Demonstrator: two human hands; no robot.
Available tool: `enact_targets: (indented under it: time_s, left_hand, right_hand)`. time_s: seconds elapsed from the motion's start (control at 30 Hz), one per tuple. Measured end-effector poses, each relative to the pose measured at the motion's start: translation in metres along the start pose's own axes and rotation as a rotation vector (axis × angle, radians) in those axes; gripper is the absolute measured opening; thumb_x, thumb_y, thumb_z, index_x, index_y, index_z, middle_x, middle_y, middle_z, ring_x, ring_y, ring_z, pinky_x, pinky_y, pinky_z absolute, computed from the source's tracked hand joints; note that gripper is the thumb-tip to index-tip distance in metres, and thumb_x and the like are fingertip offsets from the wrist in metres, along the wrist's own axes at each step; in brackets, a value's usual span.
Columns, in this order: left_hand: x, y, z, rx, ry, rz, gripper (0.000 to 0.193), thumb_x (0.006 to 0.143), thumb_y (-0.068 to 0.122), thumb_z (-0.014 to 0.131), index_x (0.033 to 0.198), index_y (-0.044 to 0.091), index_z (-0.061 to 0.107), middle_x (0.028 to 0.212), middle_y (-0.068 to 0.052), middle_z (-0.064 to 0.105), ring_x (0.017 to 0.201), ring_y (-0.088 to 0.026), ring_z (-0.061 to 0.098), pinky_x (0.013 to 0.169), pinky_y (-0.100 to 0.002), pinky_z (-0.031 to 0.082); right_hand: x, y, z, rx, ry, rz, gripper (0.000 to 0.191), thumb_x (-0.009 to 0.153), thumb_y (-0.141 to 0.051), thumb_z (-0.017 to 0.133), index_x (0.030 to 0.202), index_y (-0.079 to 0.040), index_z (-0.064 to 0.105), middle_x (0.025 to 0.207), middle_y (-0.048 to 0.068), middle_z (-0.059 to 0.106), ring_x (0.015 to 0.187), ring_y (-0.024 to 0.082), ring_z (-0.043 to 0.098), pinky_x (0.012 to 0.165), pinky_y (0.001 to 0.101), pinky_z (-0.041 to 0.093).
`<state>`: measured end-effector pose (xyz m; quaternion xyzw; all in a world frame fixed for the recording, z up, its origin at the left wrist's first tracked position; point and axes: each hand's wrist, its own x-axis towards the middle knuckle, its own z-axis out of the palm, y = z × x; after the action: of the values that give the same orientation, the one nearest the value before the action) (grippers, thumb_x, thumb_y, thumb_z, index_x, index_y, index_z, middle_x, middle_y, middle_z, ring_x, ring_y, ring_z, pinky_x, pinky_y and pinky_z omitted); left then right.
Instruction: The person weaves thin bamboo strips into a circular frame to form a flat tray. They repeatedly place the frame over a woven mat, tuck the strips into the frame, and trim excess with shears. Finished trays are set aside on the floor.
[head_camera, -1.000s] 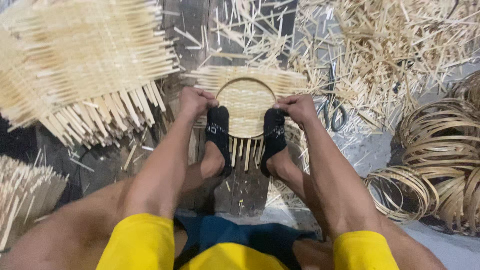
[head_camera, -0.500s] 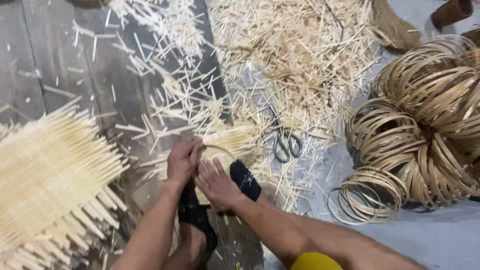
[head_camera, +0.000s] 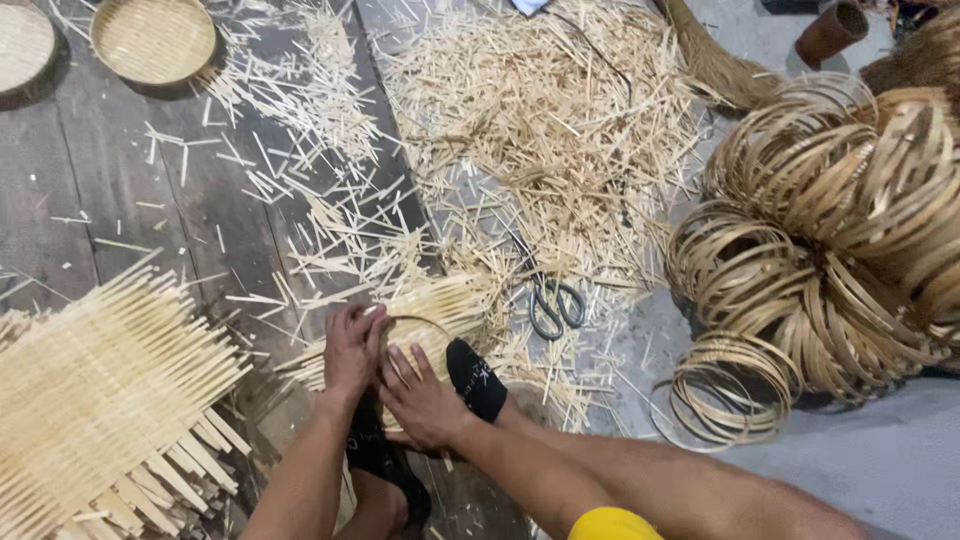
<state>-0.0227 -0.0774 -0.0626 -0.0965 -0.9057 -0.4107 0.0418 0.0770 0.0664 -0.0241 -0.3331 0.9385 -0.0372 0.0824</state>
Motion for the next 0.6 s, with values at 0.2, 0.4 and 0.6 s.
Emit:
enact_targets:
  time_s: [0.2, 0.4, 0.6]
  left_hand:
    - [0.002, 0.001, 0.001, 0.024, -0.052, -0.085, 0.023, 0.09, 0.026, 0.074, 0.111, 0.018, 0.08, 0.115, -0.011, 0.066, 0.11, -0.032, 0.059, 0.092, -0.042, 0.051]
    - [0.01, 0.004, -0.001, 0.023, -0.018, -0.048, 0.022, 0.091, 0.025, 0.073, 0.11, 0.018, 0.08, 0.117, -0.01, 0.066, 0.109, -0.031, 0.06, 0.092, -0.041, 0.051]
    - [0.006, 0.003, -0.001, 0.004, -0.041, -0.067, 0.021, 0.093, 0.026, 0.071, 0.111, 0.021, 0.08, 0.113, -0.007, 0.066, 0.107, -0.028, 0.061, 0.09, -0.039, 0.053]
  right_hand:
    - [-0.007, 0.006, 0.04, -0.059, 0.203, -0.079, 0.084, 0.093, -0.065, 0.062, 0.151, -0.006, 0.048, 0.157, 0.026, 0.035, 0.155, 0.048, 0.018, 0.122, 0.0751, 0.007]
    - [-0.007, -0.004, 0.028, 0.045, 0.1, 0.014, 0.083, 0.081, -0.057, 0.07, 0.146, -0.009, 0.053, 0.16, 0.021, 0.038, 0.156, 0.041, 0.02, 0.124, 0.0674, 0.009]
    - [-0.006, -0.011, 0.036, 0.038, 0.23, 0.043, 0.062, 0.088, -0.046, 0.072, 0.138, -0.013, 0.058, 0.159, 0.022, 0.039, 0.156, 0.042, 0.021, 0.128, 0.0677, 0.006]
